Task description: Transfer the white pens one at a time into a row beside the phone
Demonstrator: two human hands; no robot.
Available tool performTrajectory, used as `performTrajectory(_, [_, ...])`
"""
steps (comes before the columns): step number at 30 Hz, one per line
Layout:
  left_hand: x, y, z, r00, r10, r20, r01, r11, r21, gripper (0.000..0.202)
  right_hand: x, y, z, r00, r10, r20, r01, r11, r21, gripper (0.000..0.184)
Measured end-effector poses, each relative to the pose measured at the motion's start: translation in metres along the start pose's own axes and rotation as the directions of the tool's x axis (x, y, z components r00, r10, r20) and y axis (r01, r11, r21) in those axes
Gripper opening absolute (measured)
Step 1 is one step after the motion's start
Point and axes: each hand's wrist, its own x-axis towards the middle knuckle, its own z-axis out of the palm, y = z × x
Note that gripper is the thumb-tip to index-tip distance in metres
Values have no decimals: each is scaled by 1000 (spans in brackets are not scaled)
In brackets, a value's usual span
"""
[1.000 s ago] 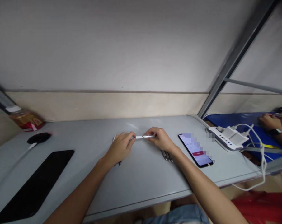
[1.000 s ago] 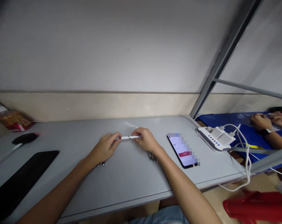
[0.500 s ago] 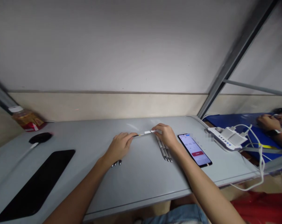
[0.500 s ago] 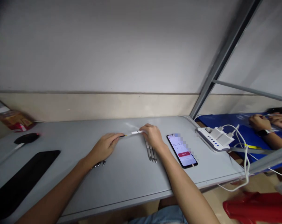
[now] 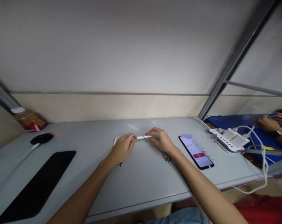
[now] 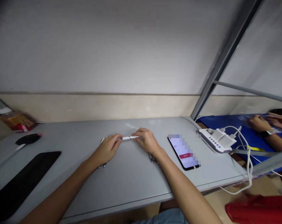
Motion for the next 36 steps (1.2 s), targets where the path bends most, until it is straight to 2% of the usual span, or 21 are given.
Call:
performTrajectory(3, [-1, -1, 0, 1000, 14, 17, -15, 1000, 22, 29, 1, -4, 3, 1000, 26, 1, -26, 996, 90, 18])
performTrajectory(6, [0, 0, -3, 997, 66, 27, -67, 997, 35, 28, 1, -6, 1, 992, 119, 52, -127, 972, 196, 18])
performTrajectory(10, [1, 4, -9, 991, 130, 36, -131, 991, 39, 25, 2, -9, -4, 955, 242, 174, -284, 915, 286, 36])
performTrajectory(12, [2, 5, -10, 990, 142, 23, -143, 989, 41, 25, 2, -11, -6, 937, 284, 202, -337, 883, 326, 36])
performTrajectory(14, [2, 4, -9, 990, 141, 6, -141, 989, 37, 24, 2, -12, -9, 930, 291, 224, -358, 854, 378, 30])
performTrajectory(18, [2, 2, -8, 992, 126, -7, -126, 991, 35, 23, 1, -10, -14, 919, 233, 318, -363, 816, 450, 34])
performTrajectory(20, [2, 2, -8, 992, 128, -1, -128, 991, 38, 24, 0, -7, -14, 900, 234, 367, -390, 810, 439, 26])
performTrajectory(22, [2, 2, -8, 991, 135, 6, -135, 990, 35, 25, 0, -6, -13, 880, 267, 392, -423, 816, 394, 31])
performTrajectory(24, [2, 3, -9, 990, 139, 8, -139, 990, 30, 25, 0, -6, -13, 873, 300, 383, -438, 829, 348, 40])
performTrajectory(27, [2, 3, -9, 991, 130, 13, -130, 991, 30, 24, 0, -8, -15, 898, 295, 326, -409, 833, 372, 29])
performTrajectory(29, [2, 2, -8, 993, 120, 17, -120, 992, 36, 23, 1, -8, -16, 906, 283, 315, -395, 831, 391, 31])
performTrajectory(31, [2, 2, -8, 993, 119, 24, -120, 992, 38, 24, 1, -8, -16, 886, 304, 351, -429, 826, 366, 27])
performTrajectory(33, [2, 2, -8, 992, 120, 26, -120, 992, 33, 24, 1, -8, -15, 854, 350, 384, -481, 813, 329, 39])
performTrajectory(34, [2, 2, -9, 993, 119, 27, -119, 992, 28, 24, 0, -8, -15, 851, 364, 379, -491, 808, 326, 41])
performTrajectory(36, [2, 3, -9, 994, 109, 29, -110, 994, 19, 25, 0, -9, -15, 876, 358, 322, -462, 815, 350, 35])
